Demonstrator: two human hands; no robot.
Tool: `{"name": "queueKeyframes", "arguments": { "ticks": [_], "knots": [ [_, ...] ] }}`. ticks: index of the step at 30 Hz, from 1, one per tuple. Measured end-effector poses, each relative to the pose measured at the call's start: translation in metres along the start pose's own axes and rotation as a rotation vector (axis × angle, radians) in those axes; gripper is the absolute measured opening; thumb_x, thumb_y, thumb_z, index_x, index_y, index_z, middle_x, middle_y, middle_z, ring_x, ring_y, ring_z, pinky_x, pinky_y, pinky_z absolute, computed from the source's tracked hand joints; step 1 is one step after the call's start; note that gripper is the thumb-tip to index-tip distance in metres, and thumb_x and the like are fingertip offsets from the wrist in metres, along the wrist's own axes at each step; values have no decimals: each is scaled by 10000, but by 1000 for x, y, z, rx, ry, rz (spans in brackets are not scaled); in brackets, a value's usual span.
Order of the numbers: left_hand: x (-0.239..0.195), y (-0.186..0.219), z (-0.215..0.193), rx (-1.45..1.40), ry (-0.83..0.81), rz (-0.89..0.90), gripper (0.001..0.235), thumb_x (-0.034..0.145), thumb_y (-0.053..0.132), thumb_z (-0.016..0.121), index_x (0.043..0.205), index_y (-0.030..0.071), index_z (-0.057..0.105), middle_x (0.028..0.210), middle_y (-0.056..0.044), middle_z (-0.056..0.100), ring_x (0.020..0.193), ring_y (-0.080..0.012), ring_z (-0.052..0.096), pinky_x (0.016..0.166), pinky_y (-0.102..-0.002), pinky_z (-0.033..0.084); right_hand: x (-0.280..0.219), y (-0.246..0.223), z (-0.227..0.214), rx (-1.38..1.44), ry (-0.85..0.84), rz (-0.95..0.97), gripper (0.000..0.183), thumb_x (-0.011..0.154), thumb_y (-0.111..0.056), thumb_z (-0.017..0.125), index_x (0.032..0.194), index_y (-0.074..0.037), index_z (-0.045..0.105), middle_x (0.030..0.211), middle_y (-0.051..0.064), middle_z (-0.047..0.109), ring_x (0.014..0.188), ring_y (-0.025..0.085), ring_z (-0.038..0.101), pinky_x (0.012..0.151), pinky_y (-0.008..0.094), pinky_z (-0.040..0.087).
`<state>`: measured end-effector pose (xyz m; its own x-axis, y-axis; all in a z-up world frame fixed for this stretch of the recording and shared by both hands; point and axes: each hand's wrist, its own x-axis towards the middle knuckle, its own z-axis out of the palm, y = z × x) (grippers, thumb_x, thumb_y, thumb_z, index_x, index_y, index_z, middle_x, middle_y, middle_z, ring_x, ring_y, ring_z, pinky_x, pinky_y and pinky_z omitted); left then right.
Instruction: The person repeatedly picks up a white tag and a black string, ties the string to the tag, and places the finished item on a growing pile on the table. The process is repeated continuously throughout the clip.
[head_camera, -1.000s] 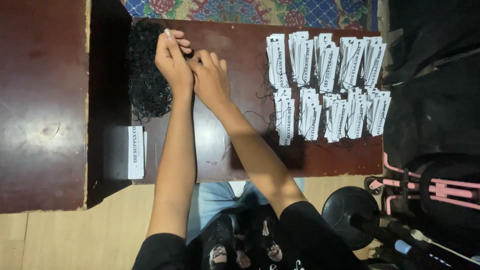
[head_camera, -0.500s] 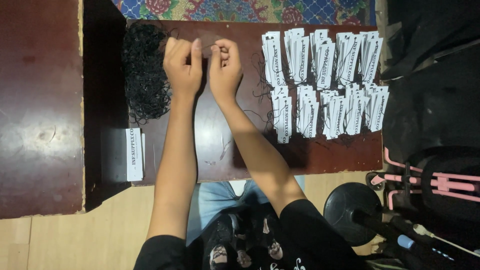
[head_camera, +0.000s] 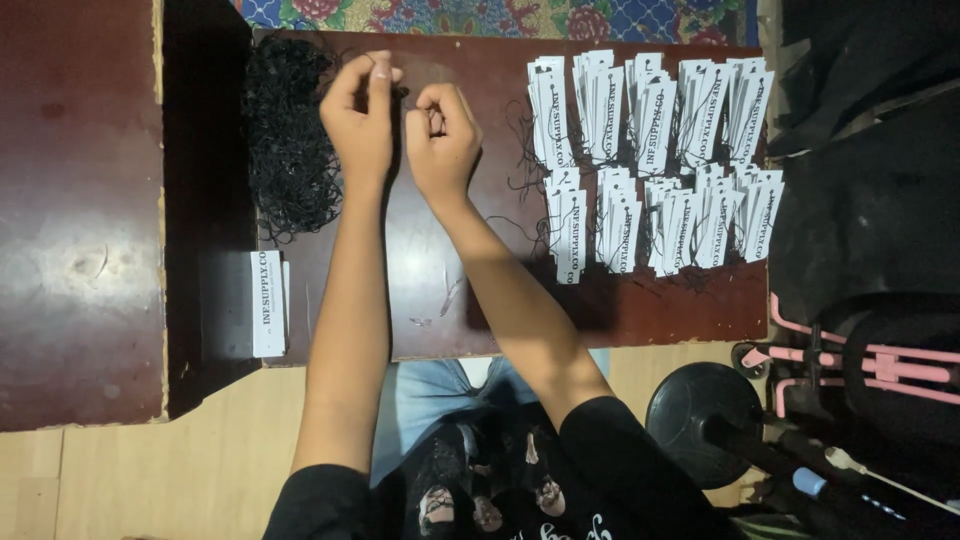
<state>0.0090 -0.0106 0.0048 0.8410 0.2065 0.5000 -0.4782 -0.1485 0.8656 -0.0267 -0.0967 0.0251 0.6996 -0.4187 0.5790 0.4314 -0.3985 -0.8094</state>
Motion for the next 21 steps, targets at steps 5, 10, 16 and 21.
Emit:
{"name": "queueKeyframes", "arguments": {
  "ticks": [5, 10, 16, 21],
  "knots": [
    [4, -32, -4, -265, 204, -214, 136, 1000, 101, 606, 970, 39, 723, 846, -85, 737, 630, -102, 590, 588, -231, 499, 1, -4, -1, -37, 21, -24, 188, 754, 51, 478, 699, -121, 427, 668, -29, 366, 597, 125, 303, 563, 294, 272],
    [10, -51, -13, -569, 443, -445, 116, 951, 88, 645, 1006, 11, 712, 790, -110, 713, 604, -136, 596, 536, -244, 440, 3, -1, -5, -69, 80, -51, 195, 743, 65, 453, 696, -112, 388, 670, -19, 356, 617, 150, 324, 564, 314, 255],
    [9, -50, -21, -694, 490, -448, 195, 977, 187, 622, 1036, 18, 697, 834, -95, 689, 653, -167, 602, 621, -299, 484, 2, 8, -4, -125, 127, -24, 196, 762, 52, 448, 708, -124, 379, 673, -24, 362, 642, 160, 355, 581, 327, 274],
    [11, -50, -23, -933, 391, -375, 258, 976, 157, 663, 1140, -42, 660, 946, -162, 696, 854, -259, 665, 840, -409, 591, -4, 16, 1, -431, 106, 104, 134, 742, -102, 556, 737, -226, 506, 767, -90, 452, 823, 206, 463, 759, 386, 325]
  ]
}}
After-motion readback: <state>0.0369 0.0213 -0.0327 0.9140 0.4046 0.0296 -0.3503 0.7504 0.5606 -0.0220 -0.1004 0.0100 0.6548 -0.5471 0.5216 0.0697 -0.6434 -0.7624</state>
